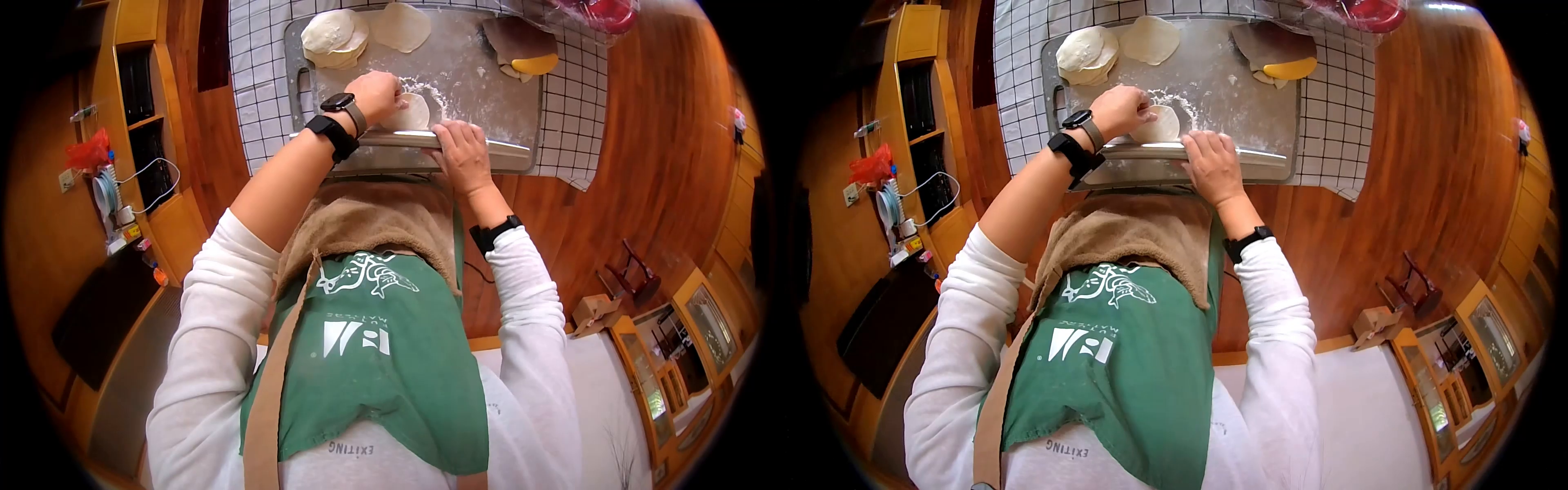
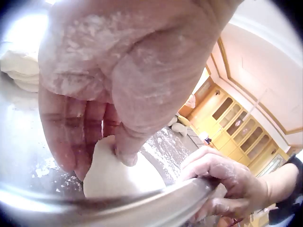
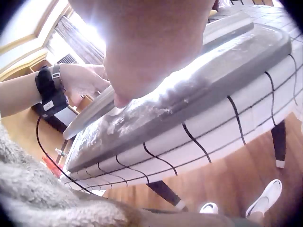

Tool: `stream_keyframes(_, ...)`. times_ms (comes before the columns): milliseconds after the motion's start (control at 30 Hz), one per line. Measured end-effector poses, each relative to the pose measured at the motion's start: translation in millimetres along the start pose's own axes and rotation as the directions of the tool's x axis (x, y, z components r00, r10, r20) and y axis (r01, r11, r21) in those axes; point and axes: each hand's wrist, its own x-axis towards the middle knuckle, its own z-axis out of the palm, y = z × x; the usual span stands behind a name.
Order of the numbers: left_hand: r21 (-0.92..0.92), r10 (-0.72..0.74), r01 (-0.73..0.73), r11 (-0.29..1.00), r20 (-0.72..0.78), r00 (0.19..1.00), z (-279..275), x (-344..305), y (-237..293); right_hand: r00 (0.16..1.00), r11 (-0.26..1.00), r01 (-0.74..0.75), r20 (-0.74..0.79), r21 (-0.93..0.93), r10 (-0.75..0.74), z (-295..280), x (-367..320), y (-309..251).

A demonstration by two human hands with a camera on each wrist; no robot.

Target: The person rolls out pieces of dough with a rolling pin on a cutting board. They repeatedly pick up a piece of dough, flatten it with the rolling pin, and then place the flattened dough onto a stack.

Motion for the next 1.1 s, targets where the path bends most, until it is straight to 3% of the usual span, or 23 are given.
stream_keyframes(100,0.033,0.042,-0.041,0.999,-0.039,0.998,5,4,-3,0.999,0.998,0.000,0.035,0.066,-0.002,3,29,-1)
stream_keyframes(167,0.042,0.069,-0.067,0.997,-0.049,0.996,4,6,-5,0.977,0.978,-0.207,-0.042,0.018,0.207,6,55,-7)
stream_keyframes(200,0.043,0.073,-0.071,0.997,-0.037,0.997,3,7,-5,0.977,0.978,-0.207,-0.038,0.020,0.208,13,61,-8)
stream_keyframes(267,0.043,0.072,-0.071,0.997,-0.018,0.997,4,4,-4,0.889,0.906,-0.411,-0.266,-0.104,0.373,25,67,-12)
stream_keyframes(333,0.046,0.020,-0.021,0.999,0.035,0.999,1,7,-3,0.894,0.892,-0.431,-0.201,-0.136,0.401,30,39,-25)
stream_keyframes(367,0.048,0.058,-0.057,0.997,-0.020,0.998,7,8,-8,0.914,0.894,-0.404,-0.128,-0.193,0.385,31,24,-30)
stream_keyframes(467,0.029,0.047,-0.047,0.999,0.000,0.999,6,8,-6,0.923,0.899,-0.380,-0.031,-0.217,0.383,29,39,-23)
stream_keyframes(533,0.043,0.065,-0.063,0.997,-0.030,0.997,4,10,-7,0.875,0.871,-0.469,-0.209,-0.142,0.437,29,76,-6)
stream_keyframes(600,0.059,0.084,-0.081,0.995,-0.052,0.995,8,5,-8,0.846,0.850,-0.515,-0.227,-0.111,0.483,32,72,-10)
stream_keyframes(667,0.058,0.110,-0.106,0.993,-0.084,0.990,13,11,-13,0.896,0.903,-0.423,-0.179,-0.070,0.406,33,41,-24)
stream_keyframes(700,0.035,0.111,-0.107,0.994,-0.113,0.987,15,10,-15,0.918,0.908,-0.396,-0.091,-0.134,0.387,29,23,-34)
stream_keyframes(867,0.024,0.105,-0.104,0.994,-0.047,0.993,4,6,5,0.953,0.939,-0.303,-0.078,-0.164,0.294,17,5,-35)
stream_keyframes(933,0.068,0.102,-0.105,0.992,0.039,0.994,2,3,16,0.990,0.991,-0.135,0.040,-0.025,0.136,7,-1,-28)
stream_keyframes(1000,0.055,0.145,-0.146,0.988,0.017,0.989,16,10,7,0.998,0.998,-0.061,0.009,0.012,0.061,10,-8,-16)
stream_keyframes(1100,-0.174,0.156,-0.165,0.971,-0.062,0.986,10,10,3,1.000,1.000,0.000,-0.003,0.022,0.000,3,-8,-9)
